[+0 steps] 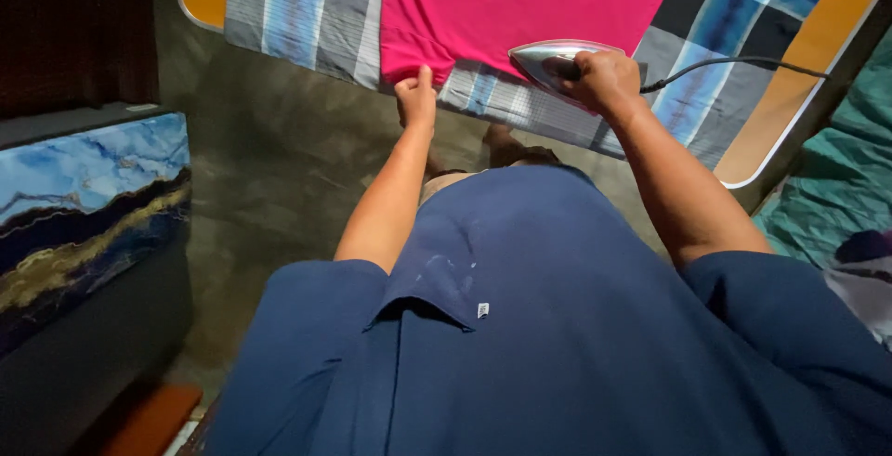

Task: Arranging, folding, and ironing a pink t-shirt on a portable ironing board.

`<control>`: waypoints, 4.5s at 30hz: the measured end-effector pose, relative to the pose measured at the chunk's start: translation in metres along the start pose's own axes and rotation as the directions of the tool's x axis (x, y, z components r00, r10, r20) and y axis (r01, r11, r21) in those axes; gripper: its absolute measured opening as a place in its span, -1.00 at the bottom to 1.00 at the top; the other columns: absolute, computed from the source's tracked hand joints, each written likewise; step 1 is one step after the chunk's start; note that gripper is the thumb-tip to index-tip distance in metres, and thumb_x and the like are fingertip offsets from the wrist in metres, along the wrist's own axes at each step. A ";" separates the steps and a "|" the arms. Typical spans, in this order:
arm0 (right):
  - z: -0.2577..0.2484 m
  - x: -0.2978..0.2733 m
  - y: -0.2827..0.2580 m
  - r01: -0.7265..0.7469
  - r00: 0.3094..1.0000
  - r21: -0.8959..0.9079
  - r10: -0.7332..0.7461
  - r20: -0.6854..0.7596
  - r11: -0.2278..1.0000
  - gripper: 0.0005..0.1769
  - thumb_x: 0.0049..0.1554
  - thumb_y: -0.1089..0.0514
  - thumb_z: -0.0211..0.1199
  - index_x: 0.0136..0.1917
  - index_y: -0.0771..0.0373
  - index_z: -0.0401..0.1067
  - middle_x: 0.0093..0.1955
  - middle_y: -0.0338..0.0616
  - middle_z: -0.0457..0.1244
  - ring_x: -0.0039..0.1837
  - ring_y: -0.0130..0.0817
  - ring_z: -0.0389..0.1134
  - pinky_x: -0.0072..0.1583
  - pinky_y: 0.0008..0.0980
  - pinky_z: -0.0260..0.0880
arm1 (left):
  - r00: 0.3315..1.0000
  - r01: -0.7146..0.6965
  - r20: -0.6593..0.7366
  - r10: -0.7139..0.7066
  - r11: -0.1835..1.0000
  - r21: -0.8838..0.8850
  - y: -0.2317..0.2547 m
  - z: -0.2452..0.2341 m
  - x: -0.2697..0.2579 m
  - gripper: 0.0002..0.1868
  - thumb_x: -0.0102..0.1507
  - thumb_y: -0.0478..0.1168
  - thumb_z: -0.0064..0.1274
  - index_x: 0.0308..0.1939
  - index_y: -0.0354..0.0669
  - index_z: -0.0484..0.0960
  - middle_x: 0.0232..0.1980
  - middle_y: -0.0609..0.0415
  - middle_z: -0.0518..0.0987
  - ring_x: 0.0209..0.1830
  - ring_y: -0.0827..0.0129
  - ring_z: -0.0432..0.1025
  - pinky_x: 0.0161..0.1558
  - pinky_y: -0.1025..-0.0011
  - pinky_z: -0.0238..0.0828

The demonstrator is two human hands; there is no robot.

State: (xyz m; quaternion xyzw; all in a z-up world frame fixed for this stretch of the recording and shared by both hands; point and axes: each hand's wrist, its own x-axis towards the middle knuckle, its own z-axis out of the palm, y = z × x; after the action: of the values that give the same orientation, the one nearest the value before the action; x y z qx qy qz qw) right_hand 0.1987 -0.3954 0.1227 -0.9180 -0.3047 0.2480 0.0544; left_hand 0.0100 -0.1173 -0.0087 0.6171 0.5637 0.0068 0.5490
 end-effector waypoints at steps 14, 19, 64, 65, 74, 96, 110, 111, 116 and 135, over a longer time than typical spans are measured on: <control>0.006 0.000 0.006 0.053 0.998 0.016 -0.053 -0.019 0.998 -0.54 0.07 -0.29 0.38 -0.12 0.15 0.56 -0.23 0.03 0.38 -0.12 0.09 0.43 -0.09 0.01 0.41 | 0.901 -0.283 -0.092 0.424 0.733 0.619 0.014 -0.012 -0.046 -0.79 0.04 -0.21 0.24 -0.32 0.10 0.52 -0.15 0.20 0.56 0.03 0.14 0.42 0.15 0.03 0.24; -0.002 0.001 0.000 0.020 1.000 0.042 -0.020 0.010 0.999 -0.49 0.12 -0.35 0.38 -0.12 0.15 0.56 -0.20 0.03 0.38 -0.10 0.10 0.42 -0.07 0.00 0.41 | 0.513 -0.761 0.193 0.837 0.339 0.553 0.044 -0.051 -0.031 -0.70 0.10 -0.31 0.20 -0.12 0.01 0.54 -0.03 0.08 0.47 0.06 0.12 0.38 0.04 0.13 0.31; 0.007 0.140 -0.150 0.008 0.999 0.037 -0.006 -0.038 0.999 -0.48 0.17 -0.35 0.34 -0.15 0.17 0.61 -0.21 0.09 0.40 -0.14 0.05 0.46 -0.01 0.00 0.44 | 0.891 -0.429 -0.003 0.454 0.845 0.319 0.052 -0.036 0.147 -0.55 0.20 0.13 0.25 -0.26 -0.18 0.51 -0.27 -0.17 0.60 -0.23 -0.10 0.49 -0.14 0.02 0.38; -0.004 0.135 -0.156 0.006 0.999 0.033 -0.005 -0.035 0.999 -0.48 0.17 -0.35 0.34 -0.15 0.17 0.61 -0.21 0.09 0.40 -0.14 0.05 0.46 -0.01 0.00 0.44 | 0.893 -0.427 -0.002 0.451 0.848 0.315 0.044 -0.024 0.166 -0.55 0.20 0.13 0.25 -0.26 -0.18 0.51 -0.27 -0.17 0.60 -0.23 -0.10 0.49 -0.14 0.02 0.38; 0.004 0.133 -0.164 0.049 0.996 0.042 -0.046 -0.070 0.998 -0.49 0.12 -0.31 0.38 -0.18 0.21 0.58 -0.21 0.10 0.39 -0.08 0.08 0.45 -0.05 0.04 0.42 | 0.877 -0.479 0.233 0.420 0.793 0.376 0.077 -0.016 0.199 -0.69 0.16 -0.02 0.32 -0.37 -0.11 0.55 -0.33 -0.05 0.63 -0.23 -0.06 0.52 -0.21 0.04 0.38; 0.001 0.163 -0.199 0.106 0.983 0.110 -0.087 -0.164 0.988 -0.46 0.17 -0.29 0.36 -0.20 0.27 0.59 -0.25 0.22 0.37 -0.15 0.16 0.44 -0.05 0.04 0.45 | 0.921 -0.390 0.157 0.357 0.844 0.368 0.012 -0.047 0.125 -0.64 0.21 0.02 0.24 -0.35 -0.17 0.52 -0.42 -0.15 0.57 -0.36 -0.11 0.49 -0.28 0.03 0.36; -0.012 0.154 -0.211 0.248 0.964 0.149 -0.228 -0.140 0.957 -0.55 0.22 -0.29 0.35 -0.14 0.11 0.65 -0.34 0.07 0.36 -0.29 0.04 0.42 -0.21 -0.02 0.42 | 0.927 -0.365 0.166 0.335 0.909 0.200 -0.026 -0.066 0.127 -0.71 0.22 -0.02 0.26 -0.33 -0.14 0.57 -0.45 0.03 0.62 -0.45 0.23 0.54 -0.29 0.26 0.45; -0.009 0.154 -0.210 0.260 0.957 0.113 -0.241 -0.160 0.959 -0.54 0.20 -0.31 0.37 -0.18 0.10 0.64 -0.35 0.05 0.35 -0.30 0.02 0.42 -0.23 -0.04 0.41 | 0.930 -0.354 0.165 0.328 0.920 0.167 -0.030 -0.065 0.127 -0.70 0.23 -0.01 0.25 -0.31 -0.14 0.57 -0.44 0.04 0.62 -0.45 0.26 0.53 -0.29 0.28 0.46; 0.003 0.149 -0.203 0.172 0.960 0.061 -0.153 -0.235 0.983 -0.44 0.14 -0.38 0.40 -0.30 0.15 0.57 -0.38 0.00 0.35 -0.34 -0.03 0.41 -0.27 -0.10 0.41 | 0.907 -0.381 0.278 0.318 0.899 0.216 0.008 -0.088 0.101 -0.63 0.12 -0.01 0.33 -0.24 -0.19 0.57 -0.45 0.05 0.61 -0.46 0.31 0.50 -0.33 0.29 0.43; 0.009 0.079 -0.114 0.062 0.990 0.081 -0.050 -0.135 0.995 -0.56 0.08 -0.25 0.40 -0.21 0.17 0.57 -0.27 0.06 0.38 -0.21 0.06 0.45 -0.18 0.00 0.43 | 0.884 -0.444 0.354 0.305 0.787 0.429 -0.040 -0.086 0.148 -0.67 0.14 -0.05 0.37 -0.23 -0.19 0.63 -0.37 -0.02 0.66 -0.35 0.17 0.57 -0.19 0.20 0.49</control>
State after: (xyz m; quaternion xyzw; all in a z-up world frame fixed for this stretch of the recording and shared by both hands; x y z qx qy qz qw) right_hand 0.1882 -0.2571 0.1096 -0.9204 -0.3152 0.1973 0.1206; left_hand -0.0175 0.0344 -0.0928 0.8328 0.3319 -0.1121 0.4285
